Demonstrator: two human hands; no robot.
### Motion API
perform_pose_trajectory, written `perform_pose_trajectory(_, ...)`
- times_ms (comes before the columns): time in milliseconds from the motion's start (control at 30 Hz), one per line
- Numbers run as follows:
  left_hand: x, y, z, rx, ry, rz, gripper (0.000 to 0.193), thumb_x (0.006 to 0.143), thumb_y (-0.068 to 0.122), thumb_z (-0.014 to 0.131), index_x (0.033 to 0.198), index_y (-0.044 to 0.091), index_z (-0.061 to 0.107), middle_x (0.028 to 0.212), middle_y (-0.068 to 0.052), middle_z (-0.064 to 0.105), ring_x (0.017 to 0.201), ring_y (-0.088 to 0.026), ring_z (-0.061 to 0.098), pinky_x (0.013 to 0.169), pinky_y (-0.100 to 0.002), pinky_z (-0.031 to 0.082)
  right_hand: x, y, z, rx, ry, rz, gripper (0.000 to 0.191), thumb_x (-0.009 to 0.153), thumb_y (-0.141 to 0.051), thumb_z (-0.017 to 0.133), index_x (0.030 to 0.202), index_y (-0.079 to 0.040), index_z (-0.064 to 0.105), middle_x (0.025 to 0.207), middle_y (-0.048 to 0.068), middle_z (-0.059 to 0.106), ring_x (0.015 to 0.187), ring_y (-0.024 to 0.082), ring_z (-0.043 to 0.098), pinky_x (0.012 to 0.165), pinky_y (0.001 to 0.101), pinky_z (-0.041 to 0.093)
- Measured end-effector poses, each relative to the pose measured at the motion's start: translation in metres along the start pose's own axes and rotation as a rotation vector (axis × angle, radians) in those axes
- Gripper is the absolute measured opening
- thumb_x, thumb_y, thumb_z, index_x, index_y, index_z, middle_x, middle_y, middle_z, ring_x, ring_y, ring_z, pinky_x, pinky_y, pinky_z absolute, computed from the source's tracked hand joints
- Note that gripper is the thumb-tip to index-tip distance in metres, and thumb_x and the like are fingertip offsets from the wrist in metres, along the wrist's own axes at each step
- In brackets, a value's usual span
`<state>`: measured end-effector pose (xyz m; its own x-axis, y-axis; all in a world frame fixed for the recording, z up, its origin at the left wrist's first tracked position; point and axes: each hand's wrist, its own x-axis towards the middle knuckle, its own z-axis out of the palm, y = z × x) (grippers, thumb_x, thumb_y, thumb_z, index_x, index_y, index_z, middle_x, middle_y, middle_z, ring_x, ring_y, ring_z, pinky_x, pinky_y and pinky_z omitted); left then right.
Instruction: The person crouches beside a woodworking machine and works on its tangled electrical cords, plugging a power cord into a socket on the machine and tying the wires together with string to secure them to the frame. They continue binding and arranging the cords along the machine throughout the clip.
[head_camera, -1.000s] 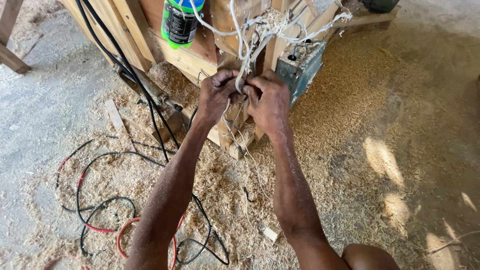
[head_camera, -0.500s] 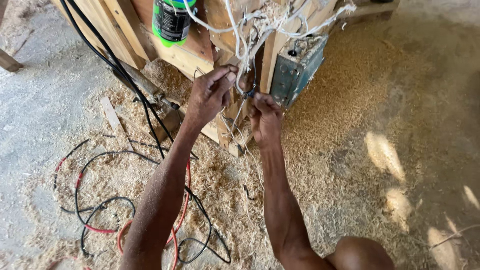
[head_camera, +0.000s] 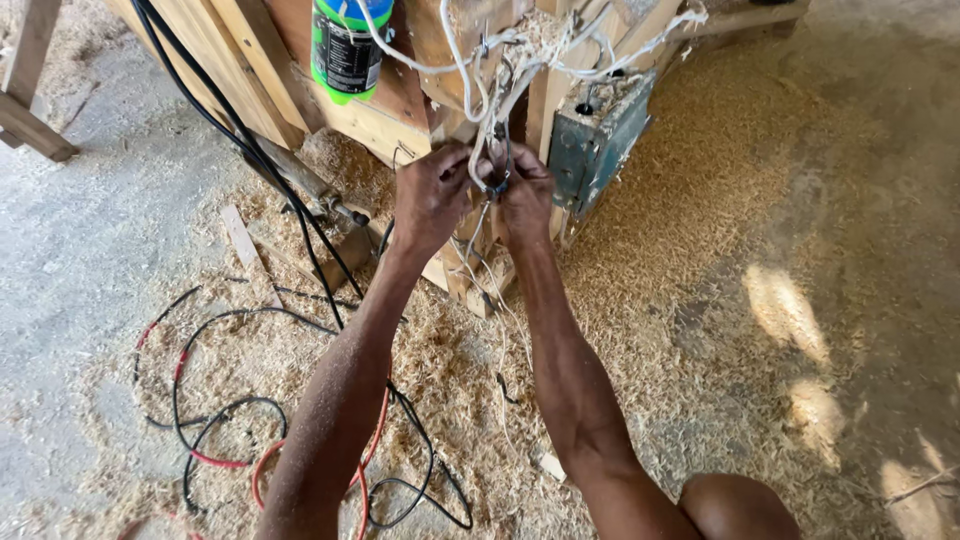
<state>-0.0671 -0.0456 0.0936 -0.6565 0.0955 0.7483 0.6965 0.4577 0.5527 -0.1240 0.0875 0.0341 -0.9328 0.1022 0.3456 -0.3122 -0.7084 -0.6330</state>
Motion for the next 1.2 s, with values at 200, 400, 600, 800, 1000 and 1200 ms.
perform_pose_trajectory(200,0.005,0.02,0.002,-0.362,0.005,-0.535,0.013,0.096,0.007,0.078,0.104,-0.002,0.08,0.081,-0.011,0.074,0.047,-0.008,0.055,0.036,-0.023,0.043,0.006,-0.005,-0.008,-0.148,-0.058,-0.038,0.01,0.089,-0.001,0.081,0.099,-0.005,0.08,0.087,0.007,0.078,0.069,0.009,0.07,0.06,0.0243,0.058)
perform_pose_trajectory(400,0.006,0.032,0.009,-0.62,0.162,-0.424,0.019,0.092,0.002,0.075,0.111,0.003,0.076,0.084,-0.007,0.077,0.053,-0.003,0.06,0.042,-0.019,0.046,-0.021,-0.033,-0.015,-0.367,0.121,-0.109,0.006,0.097,-0.012,0.078,0.097,-0.006,0.081,0.07,0.008,0.069,0.046,0.009,0.056,0.037,0.0274,0.046)
perform_pose_trajectory(600,0.001,0.016,0.002,-0.556,0.098,-0.306,0.013,0.101,0.002,0.068,0.109,0.005,0.077,0.091,-0.004,0.08,0.049,-0.003,0.055,0.04,-0.02,0.044,-0.045,-0.075,0.004,-0.735,-0.195,-0.486,0.015,0.106,-0.018,0.072,0.112,-0.006,0.077,0.102,0.009,0.079,0.078,0.011,0.077,0.062,0.027,0.067)
perform_pose_trajectory(800,-0.003,0.001,0.004,-0.777,-0.01,-0.303,0.016,0.107,0.003,0.066,0.117,0.007,0.077,0.09,-0.002,0.076,0.056,-0.003,0.055,0.048,-0.021,0.045,-0.048,-0.107,0.034,-1.147,-0.203,-0.298,0.015,0.096,-0.02,0.076,0.102,-0.006,0.079,0.085,0.007,0.078,0.056,0.009,0.068,0.042,0.0259,0.055)
perform_pose_trajectory(1000,-0.005,0.002,-0.002,-0.693,-0.012,-0.244,0.021,0.107,0.006,0.061,0.124,0.01,0.073,0.103,-0.002,0.079,0.055,-0.005,0.057,0.046,-0.021,0.049,-0.05,-0.108,0.044,-1.231,-0.197,-0.329,0.007,0.095,-0.011,0.077,0.098,-0.005,0.08,0.081,0.008,0.079,0.054,0.01,0.065,0.043,0.0272,0.049)
perform_pose_trajectory(1200,-0.007,0.016,-0.016,-0.703,-0.039,-0.191,0.029,0.108,0.013,0.063,0.137,0.01,0.068,0.111,-0.003,0.076,0.058,-0.006,0.056,0.05,-0.022,0.049,-0.05,-0.104,0.04,-1.06,-0.326,-0.623,0.011,0.097,-0.005,0.076,0.107,-0.003,0.078,0.096,0.01,0.079,0.079,0.01,0.074,0.069,0.0304,0.062)
